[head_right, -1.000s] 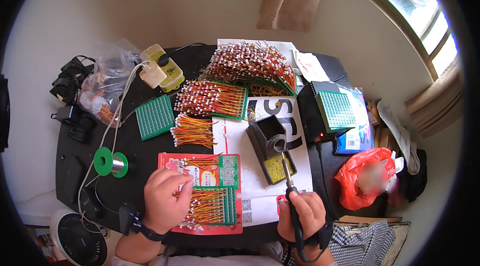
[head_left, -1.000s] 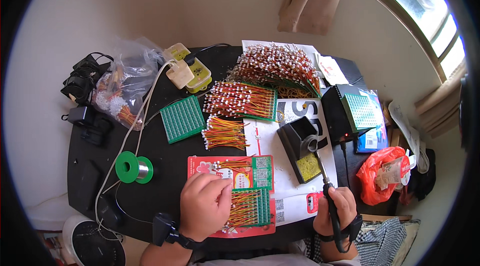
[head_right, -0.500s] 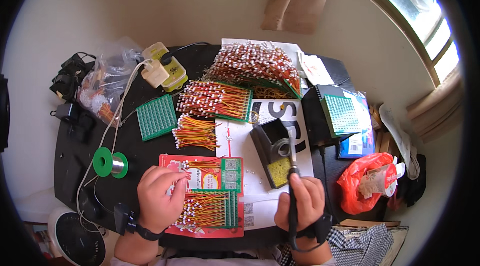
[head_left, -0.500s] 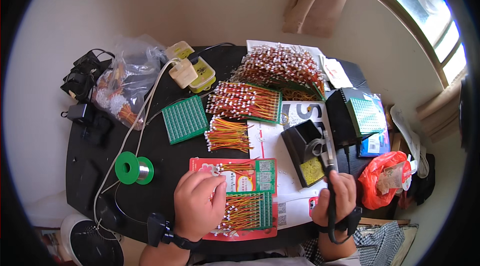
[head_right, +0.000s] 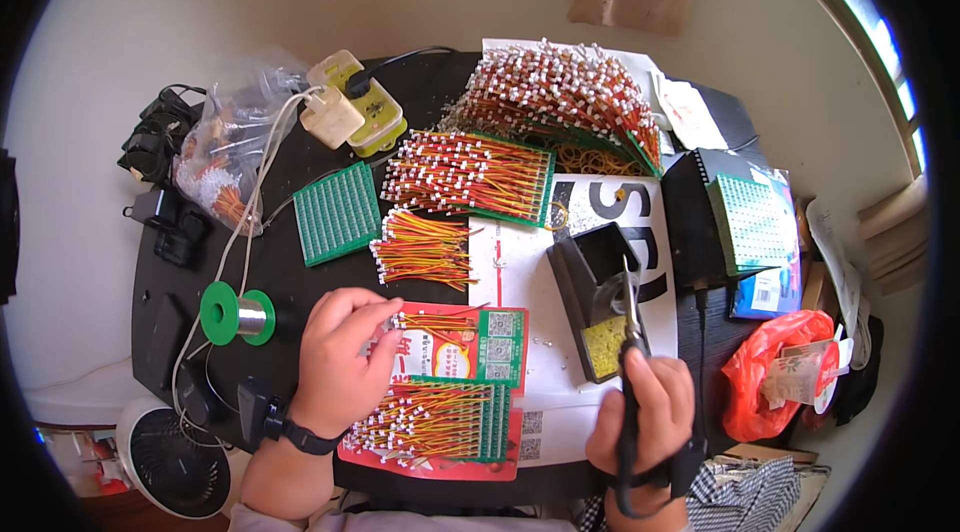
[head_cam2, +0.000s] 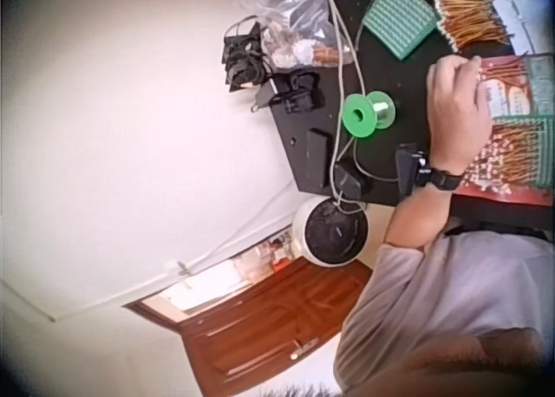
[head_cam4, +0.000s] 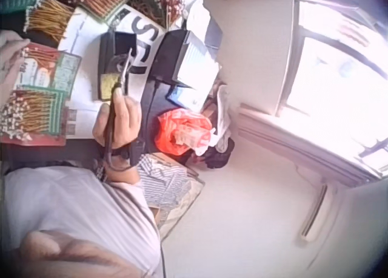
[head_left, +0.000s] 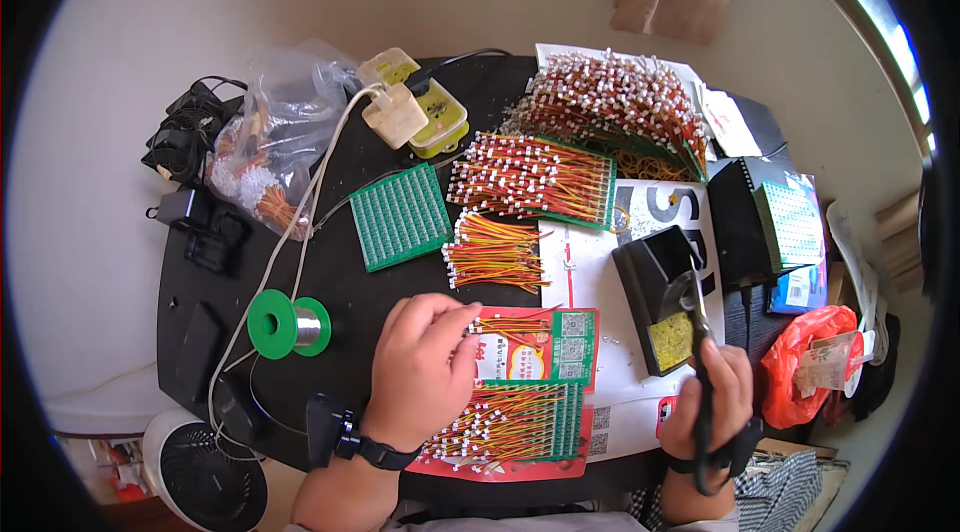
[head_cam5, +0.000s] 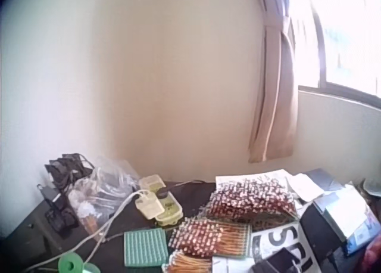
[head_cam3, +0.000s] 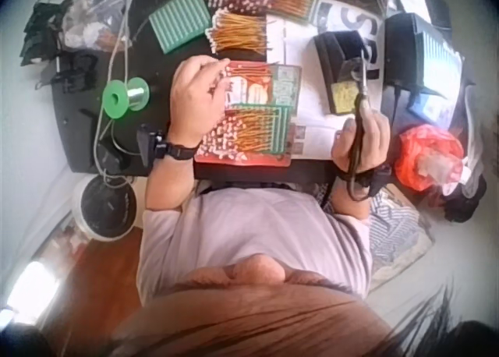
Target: Solder wire connections onto a series of small green PCB boards.
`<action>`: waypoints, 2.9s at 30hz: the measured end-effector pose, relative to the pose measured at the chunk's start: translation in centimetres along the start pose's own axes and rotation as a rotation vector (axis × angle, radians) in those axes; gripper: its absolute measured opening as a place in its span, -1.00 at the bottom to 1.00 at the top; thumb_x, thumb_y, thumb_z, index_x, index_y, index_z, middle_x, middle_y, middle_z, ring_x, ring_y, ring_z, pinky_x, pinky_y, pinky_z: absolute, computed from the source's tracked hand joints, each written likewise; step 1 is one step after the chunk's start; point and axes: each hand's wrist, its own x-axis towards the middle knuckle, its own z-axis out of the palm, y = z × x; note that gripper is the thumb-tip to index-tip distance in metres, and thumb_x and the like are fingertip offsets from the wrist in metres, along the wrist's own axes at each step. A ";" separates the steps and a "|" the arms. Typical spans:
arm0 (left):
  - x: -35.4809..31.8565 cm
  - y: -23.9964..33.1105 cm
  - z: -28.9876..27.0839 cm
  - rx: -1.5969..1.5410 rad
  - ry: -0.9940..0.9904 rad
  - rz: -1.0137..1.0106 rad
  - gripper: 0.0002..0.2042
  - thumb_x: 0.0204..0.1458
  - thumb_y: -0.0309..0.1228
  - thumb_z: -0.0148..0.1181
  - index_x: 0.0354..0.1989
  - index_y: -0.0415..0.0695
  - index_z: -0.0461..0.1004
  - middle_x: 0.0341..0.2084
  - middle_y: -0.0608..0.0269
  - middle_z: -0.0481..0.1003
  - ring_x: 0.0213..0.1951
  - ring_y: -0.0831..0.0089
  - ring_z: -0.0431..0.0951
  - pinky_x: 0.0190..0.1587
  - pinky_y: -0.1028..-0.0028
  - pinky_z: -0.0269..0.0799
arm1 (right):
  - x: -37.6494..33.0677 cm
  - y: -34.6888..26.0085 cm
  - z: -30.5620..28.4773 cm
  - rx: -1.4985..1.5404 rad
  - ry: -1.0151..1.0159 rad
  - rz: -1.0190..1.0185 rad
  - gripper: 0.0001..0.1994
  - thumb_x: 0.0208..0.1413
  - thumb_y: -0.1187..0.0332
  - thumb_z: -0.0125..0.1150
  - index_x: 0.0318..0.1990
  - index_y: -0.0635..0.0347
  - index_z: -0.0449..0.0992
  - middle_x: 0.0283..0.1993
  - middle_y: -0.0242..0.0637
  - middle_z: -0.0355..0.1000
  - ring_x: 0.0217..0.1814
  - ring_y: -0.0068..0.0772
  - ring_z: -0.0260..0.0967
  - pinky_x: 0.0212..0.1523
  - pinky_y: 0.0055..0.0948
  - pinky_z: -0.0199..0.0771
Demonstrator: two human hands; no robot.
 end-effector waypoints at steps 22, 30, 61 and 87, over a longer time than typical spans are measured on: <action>0.3 1.0 0.9 0.004 -0.093 0.156 -0.87 -0.10 -0.63 0.33 -0.33 -0.26 0.60 -0.32 0.12 0.55 -0.27 0.10 0.56 -0.19 0.24 0.49 | -1.7 0.1 -1.6 -0.031 0.010 -0.133 -0.57 0.14 0.35 0.14 0.16 0.28 0.35 -0.23 -0.08 0.35 -0.34 -0.10 0.36 -0.32 -0.12 0.43; 0.5 0.2 1.1 -0.004 -0.090 0.117 -0.90 -0.08 -0.67 0.28 -0.39 -0.26 0.52 -0.35 0.09 0.53 -0.30 0.08 0.54 -0.22 0.22 0.46 | -1.7 0.1 -1.2 -0.028 -0.020 -0.144 -0.56 0.19 0.33 0.12 0.20 0.28 0.34 -0.21 -0.06 0.35 -0.31 -0.09 0.36 -0.30 -0.12 0.43; -4.5 5.4 0.6 -1.069 -0.404 -0.523 -0.83 0.24 -0.51 0.24 -0.05 -0.28 0.48 -0.34 0.23 0.56 -0.31 0.53 0.58 -0.23 0.48 0.51 | -0.8 -1.5 -1.6 0.633 0.409 0.442 -0.60 0.20 0.07 0.19 -0.27 0.24 0.24 -0.54 -0.32 0.18 -0.51 -0.50 0.11 -0.49 -0.54 0.07; -4.5 5.6 2.9 -0.079 -0.183 0.156 -0.82 -0.13 -0.60 0.38 -0.30 -0.22 0.67 -0.44 0.22 0.51 -0.46 0.29 0.54 -0.44 0.34 0.47 | -0.7 -3.2 0.1 0.440 -0.148 -0.079 -0.75 0.08 0.36 0.26 -0.29 0.45 0.44 -0.55 -0.09 0.36 -0.61 -0.20 0.30 -0.54 -0.29 0.34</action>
